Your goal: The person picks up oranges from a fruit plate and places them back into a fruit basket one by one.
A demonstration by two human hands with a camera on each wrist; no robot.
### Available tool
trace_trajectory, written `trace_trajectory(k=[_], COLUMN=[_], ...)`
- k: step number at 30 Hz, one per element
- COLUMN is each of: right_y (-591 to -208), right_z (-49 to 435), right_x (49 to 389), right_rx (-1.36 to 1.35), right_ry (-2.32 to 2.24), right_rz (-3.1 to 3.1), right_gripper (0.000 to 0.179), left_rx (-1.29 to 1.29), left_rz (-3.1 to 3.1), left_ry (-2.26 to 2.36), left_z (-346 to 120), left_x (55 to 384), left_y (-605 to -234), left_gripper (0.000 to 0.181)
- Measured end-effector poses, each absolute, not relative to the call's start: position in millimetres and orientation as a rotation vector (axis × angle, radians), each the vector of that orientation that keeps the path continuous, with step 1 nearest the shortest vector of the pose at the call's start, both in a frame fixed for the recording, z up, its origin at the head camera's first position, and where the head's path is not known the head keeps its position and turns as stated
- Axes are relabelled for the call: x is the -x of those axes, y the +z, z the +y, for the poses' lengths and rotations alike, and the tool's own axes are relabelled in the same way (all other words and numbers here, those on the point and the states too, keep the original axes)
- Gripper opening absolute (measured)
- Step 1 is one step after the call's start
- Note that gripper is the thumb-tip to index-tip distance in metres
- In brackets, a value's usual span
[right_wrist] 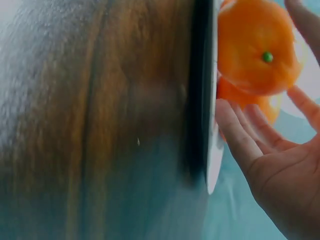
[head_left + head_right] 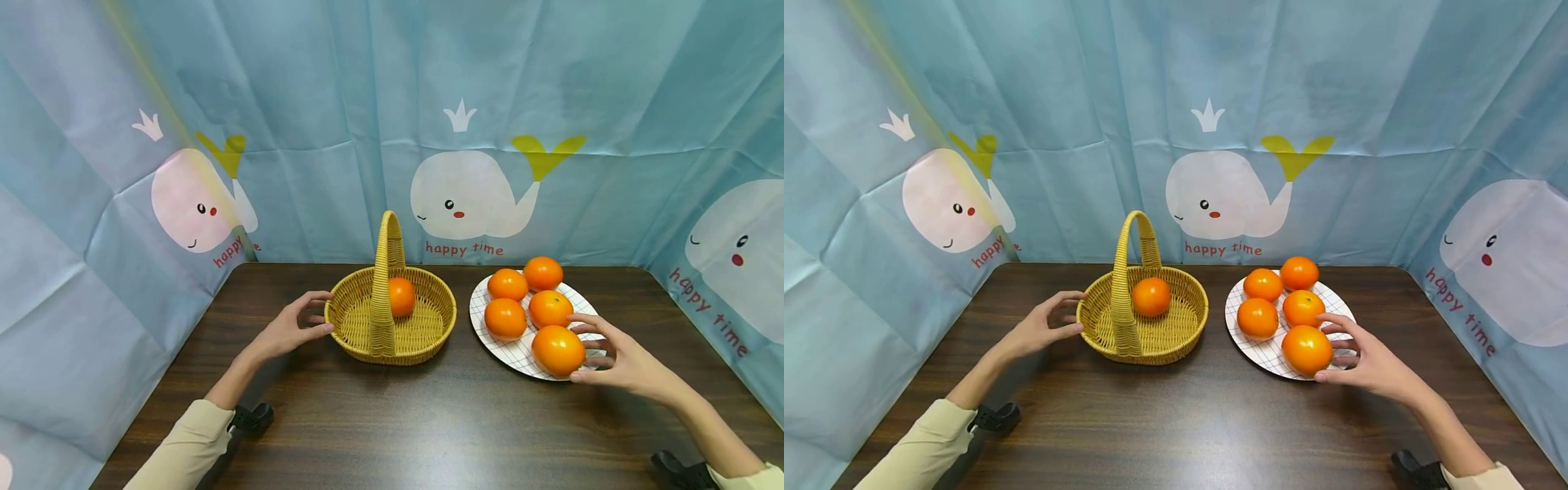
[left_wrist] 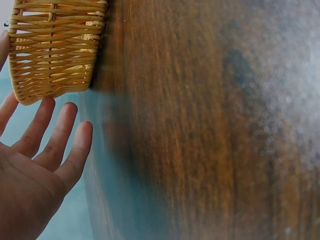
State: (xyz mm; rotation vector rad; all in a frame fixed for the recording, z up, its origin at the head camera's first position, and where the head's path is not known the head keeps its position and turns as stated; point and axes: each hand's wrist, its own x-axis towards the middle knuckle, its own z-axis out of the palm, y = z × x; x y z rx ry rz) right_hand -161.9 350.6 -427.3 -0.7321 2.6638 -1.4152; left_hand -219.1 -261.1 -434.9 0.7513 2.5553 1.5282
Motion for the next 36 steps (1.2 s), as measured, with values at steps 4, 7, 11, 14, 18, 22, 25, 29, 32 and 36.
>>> trace_trajectory(k=[4,7,11,14,18,22,25,29,32,36], right_y=[-430.0,-429.4,-427.5,-426.8,-424.3,-419.5,-415.4,-409.2,-404.5,-399.3], right_z=[345.7,343.6,343.4,344.1,345.7,347.4,348.8,349.9,349.0,345.1], right_x=[165.3,166.9,167.5,167.8,168.2,169.3,170.5,172.9,174.9,177.7], right_rx=[0.767,0.816,0.85,0.869,0.907,0.937,0.95,0.95,0.953,0.968], right_ry=[-1.399,-1.404,-1.407,-1.412,-1.417,-1.43,-1.444,-1.463,-1.478,-1.495], right_rz=[2.668,2.661,2.64,2.615,2.604,2.609,2.613,2.631,2.643,2.651], right_gripper=[0.071,0.068,0.068,0.068,0.07,0.071,0.072,0.073,0.074,0.076], left_rx=[-0.746,-0.753,-0.759,-0.763,-0.768,-0.772,-0.768,-0.748,-0.741,-0.74], left_rz=[2.547,2.535,2.532,2.533,2.53,2.53,2.534,2.547,2.556,2.559], left_ry=[1.534,1.543,1.544,1.545,1.55,1.557,1.554,1.535,1.523,1.518], left_z=[-261.3,-261.2,-260.9,-260.9,-260.9,-261.2,-261.3,-261.3,-261.1,-261.1], left_x=[218.7,218.9,218.9,218.7,218.2,217.8,217.8,217.8,217.9,217.8], left_y=[-434.7,-434.6,-434.2,-433.8,-433.5,-433.9,-434.3,-434.8,-434.8,-434.4], left_gripper=[0.06,0.06,0.061,0.061,0.061,0.061,0.061,0.06,0.06,0.06])
